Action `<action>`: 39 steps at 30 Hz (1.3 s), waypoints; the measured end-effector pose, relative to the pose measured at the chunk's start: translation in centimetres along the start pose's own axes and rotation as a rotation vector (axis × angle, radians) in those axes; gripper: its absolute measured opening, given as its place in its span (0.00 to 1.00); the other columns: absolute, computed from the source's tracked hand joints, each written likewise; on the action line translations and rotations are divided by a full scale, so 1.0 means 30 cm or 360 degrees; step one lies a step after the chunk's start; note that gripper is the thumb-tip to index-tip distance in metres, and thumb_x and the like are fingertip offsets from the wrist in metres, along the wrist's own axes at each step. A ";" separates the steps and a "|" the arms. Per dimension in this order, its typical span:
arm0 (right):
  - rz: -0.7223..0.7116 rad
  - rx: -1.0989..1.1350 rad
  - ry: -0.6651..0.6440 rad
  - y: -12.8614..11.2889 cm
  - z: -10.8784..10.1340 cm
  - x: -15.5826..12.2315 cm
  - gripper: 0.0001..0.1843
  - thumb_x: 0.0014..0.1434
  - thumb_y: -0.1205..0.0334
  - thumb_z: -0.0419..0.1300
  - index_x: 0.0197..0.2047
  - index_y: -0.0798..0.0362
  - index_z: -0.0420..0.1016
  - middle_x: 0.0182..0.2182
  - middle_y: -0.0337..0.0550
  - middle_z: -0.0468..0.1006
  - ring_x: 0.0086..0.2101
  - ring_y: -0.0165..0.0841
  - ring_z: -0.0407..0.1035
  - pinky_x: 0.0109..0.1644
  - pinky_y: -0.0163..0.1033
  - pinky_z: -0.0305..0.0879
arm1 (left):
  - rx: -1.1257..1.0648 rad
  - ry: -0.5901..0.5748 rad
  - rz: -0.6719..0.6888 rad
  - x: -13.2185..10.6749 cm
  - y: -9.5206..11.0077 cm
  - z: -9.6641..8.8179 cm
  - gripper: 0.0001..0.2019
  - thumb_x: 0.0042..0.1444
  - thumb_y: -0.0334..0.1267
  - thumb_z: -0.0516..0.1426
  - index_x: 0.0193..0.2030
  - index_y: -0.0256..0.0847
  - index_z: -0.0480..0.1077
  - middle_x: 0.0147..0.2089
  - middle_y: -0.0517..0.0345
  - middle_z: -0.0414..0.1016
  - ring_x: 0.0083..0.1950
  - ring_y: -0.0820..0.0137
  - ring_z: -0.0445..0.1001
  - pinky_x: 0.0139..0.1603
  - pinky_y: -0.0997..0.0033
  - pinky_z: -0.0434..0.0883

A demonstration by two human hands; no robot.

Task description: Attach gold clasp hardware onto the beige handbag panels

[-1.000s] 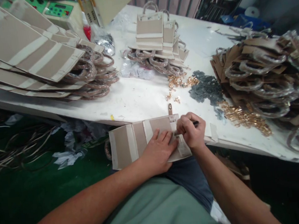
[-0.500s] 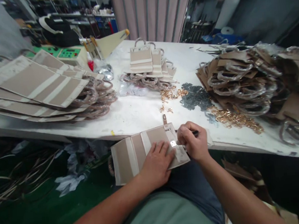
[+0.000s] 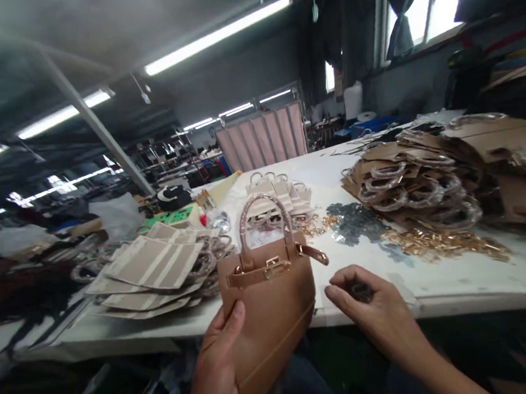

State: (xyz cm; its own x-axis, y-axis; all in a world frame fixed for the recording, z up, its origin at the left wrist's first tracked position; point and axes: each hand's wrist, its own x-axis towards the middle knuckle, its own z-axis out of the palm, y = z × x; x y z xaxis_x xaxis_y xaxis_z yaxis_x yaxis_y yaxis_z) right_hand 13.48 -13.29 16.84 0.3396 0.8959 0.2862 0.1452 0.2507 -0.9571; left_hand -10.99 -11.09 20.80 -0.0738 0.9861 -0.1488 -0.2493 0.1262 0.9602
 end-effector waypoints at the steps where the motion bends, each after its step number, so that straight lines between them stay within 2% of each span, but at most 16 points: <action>1: -0.0030 0.0005 0.0045 -0.003 0.015 0.027 0.18 0.55 0.44 0.72 0.37 0.50 0.81 0.25 0.38 0.76 0.22 0.32 0.66 0.23 0.37 0.63 | -0.0088 0.0035 -0.0009 -0.009 0.012 0.004 0.38 0.48 0.52 0.74 0.65 0.43 0.76 0.53 0.47 0.86 0.59 0.42 0.82 0.64 0.42 0.77; 3: -0.0152 -0.0010 0.0129 -0.026 0.032 0.077 0.25 0.51 0.45 0.75 0.48 0.49 0.82 0.35 0.43 0.82 0.26 0.36 0.72 0.28 0.39 0.69 | -0.0197 0.0004 0.0014 -0.021 0.014 0.018 0.39 0.46 0.50 0.75 0.66 0.47 0.76 0.54 0.49 0.86 0.59 0.42 0.82 0.64 0.42 0.77; 5: -0.0292 -0.0064 0.0212 -0.061 0.027 0.115 0.30 0.48 0.45 0.77 0.52 0.48 0.81 0.42 0.46 0.84 0.34 0.40 0.76 0.35 0.42 0.75 | -0.0252 -0.0124 0.0022 -0.025 0.000 0.038 0.37 0.47 0.48 0.75 0.66 0.50 0.76 0.55 0.50 0.85 0.60 0.42 0.81 0.64 0.41 0.77; 7: -0.0379 -0.0105 0.0239 -0.092 0.001 0.139 0.27 0.51 0.44 0.75 0.51 0.48 0.82 0.42 0.46 0.85 0.37 0.43 0.78 0.39 0.43 0.76 | -0.0287 -0.0252 0.0019 -0.019 -0.017 0.060 0.34 0.49 0.46 0.74 0.65 0.49 0.77 0.56 0.49 0.85 0.61 0.42 0.80 0.65 0.40 0.76; 10: -0.0398 -0.0117 0.0178 -0.104 -0.060 0.157 0.21 0.62 0.40 0.67 0.47 0.48 0.85 0.39 0.45 0.86 0.38 0.43 0.79 0.40 0.42 0.74 | -0.0321 -0.0378 -0.0010 0.020 -0.042 0.091 0.29 0.52 0.42 0.73 0.62 0.46 0.79 0.57 0.48 0.84 0.62 0.43 0.80 0.66 0.41 0.75; 12: -0.0321 -0.0120 0.0115 -0.080 -0.100 0.164 0.22 0.64 0.39 0.65 0.45 0.48 0.86 0.39 0.45 0.86 0.40 0.42 0.79 0.41 0.42 0.73 | -0.0326 -0.0435 -0.0040 0.063 -0.064 0.111 0.26 0.54 0.41 0.73 0.60 0.45 0.80 0.58 0.48 0.84 0.62 0.46 0.80 0.66 0.43 0.75; 14: -0.0092 -0.0066 0.0036 -0.031 -0.132 0.174 0.24 0.63 0.37 0.65 0.46 0.49 0.86 0.30 0.43 0.83 0.33 0.39 0.76 0.35 0.40 0.70 | -0.0325 -0.0500 -0.0109 0.113 -0.095 0.132 0.25 0.55 0.40 0.72 0.60 0.43 0.79 0.58 0.46 0.84 0.61 0.47 0.81 0.66 0.45 0.76; 16: 0.0167 0.0097 -0.0027 0.034 -0.151 0.186 0.26 0.62 0.36 0.65 0.43 0.52 0.84 0.20 0.37 0.72 0.23 0.34 0.67 0.25 0.37 0.62 | -0.0325 -0.0559 -0.0210 0.159 -0.133 0.153 0.25 0.57 0.41 0.72 0.60 0.39 0.78 0.57 0.43 0.84 0.60 0.48 0.82 0.65 0.45 0.76; 17: 0.0265 0.0204 -0.0031 0.067 -0.156 0.193 0.26 0.62 0.35 0.66 0.41 0.53 0.82 0.17 0.34 0.67 0.20 0.31 0.62 0.23 0.36 0.57 | -0.0323 -0.0579 -0.0261 0.179 -0.152 0.163 0.25 0.57 0.41 0.71 0.60 0.38 0.78 0.56 0.42 0.84 0.59 0.48 0.82 0.64 0.45 0.76; 19: 0.0366 0.0399 -0.0012 0.127 -0.161 0.208 0.25 0.60 0.36 0.68 0.35 0.53 0.78 0.17 0.31 0.63 0.19 0.28 0.57 0.21 0.35 0.53 | -0.0290 -0.0583 -0.0306 0.210 -0.185 0.183 0.25 0.56 0.42 0.72 0.59 0.37 0.78 0.55 0.41 0.85 0.57 0.49 0.83 0.63 0.46 0.77; 23: 0.0412 0.0589 -0.0021 0.190 -0.162 0.237 0.24 0.57 0.40 0.72 0.31 0.52 0.74 0.20 0.32 0.64 0.19 0.26 0.56 0.20 0.33 0.51 | -0.0087 -0.0541 -0.0151 0.259 -0.217 0.214 0.28 0.52 0.43 0.74 0.58 0.38 0.78 0.55 0.44 0.85 0.55 0.51 0.83 0.61 0.52 0.77; 27: 0.0417 0.0555 -0.0082 0.202 -0.160 0.257 0.21 0.60 0.42 0.71 0.35 0.53 0.77 0.22 0.33 0.65 0.20 0.26 0.56 0.20 0.32 0.52 | 0.0092 -0.0445 0.0124 0.305 -0.232 0.235 0.27 0.50 0.45 0.75 0.55 0.39 0.79 0.55 0.47 0.85 0.58 0.53 0.82 0.62 0.58 0.75; 29: 0.0448 0.0526 -0.0087 0.215 -0.159 0.262 0.22 0.59 0.41 0.71 0.36 0.53 0.78 0.22 0.33 0.65 0.20 0.26 0.56 0.19 0.33 0.52 | 0.0065 -0.0392 0.0165 0.319 -0.243 0.241 0.26 0.50 0.47 0.75 0.53 0.40 0.81 0.54 0.48 0.85 0.59 0.54 0.81 0.64 0.59 0.73; 34: 0.0600 0.0533 -0.0014 0.282 -0.149 0.259 0.24 0.56 0.40 0.73 0.31 0.52 0.74 0.19 0.32 0.65 0.18 0.27 0.56 0.19 0.34 0.52 | -0.0165 -0.0389 0.0011 0.307 -0.274 0.231 0.24 0.55 0.56 0.71 0.48 0.37 0.81 0.50 0.46 0.86 0.59 0.51 0.81 0.65 0.55 0.73; 39: 0.0629 0.0479 0.0041 0.315 -0.121 0.260 0.25 0.56 0.38 0.72 0.33 0.52 0.76 0.19 0.33 0.66 0.18 0.28 0.58 0.19 0.35 0.56 | -0.0422 -0.0502 -0.0288 0.278 -0.267 0.213 0.27 0.63 0.56 0.66 0.60 0.37 0.78 0.56 0.43 0.84 0.61 0.50 0.80 0.67 0.49 0.73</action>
State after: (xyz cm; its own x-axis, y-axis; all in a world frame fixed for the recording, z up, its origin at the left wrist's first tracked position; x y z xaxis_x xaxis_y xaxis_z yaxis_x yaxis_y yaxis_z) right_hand 20.88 -5.26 10.21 0.3380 0.9354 -0.1036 -0.2726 -0.0080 -0.9621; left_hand -3.44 -3.19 13.38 0.2814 0.9406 -0.1897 -0.4728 0.3080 0.8256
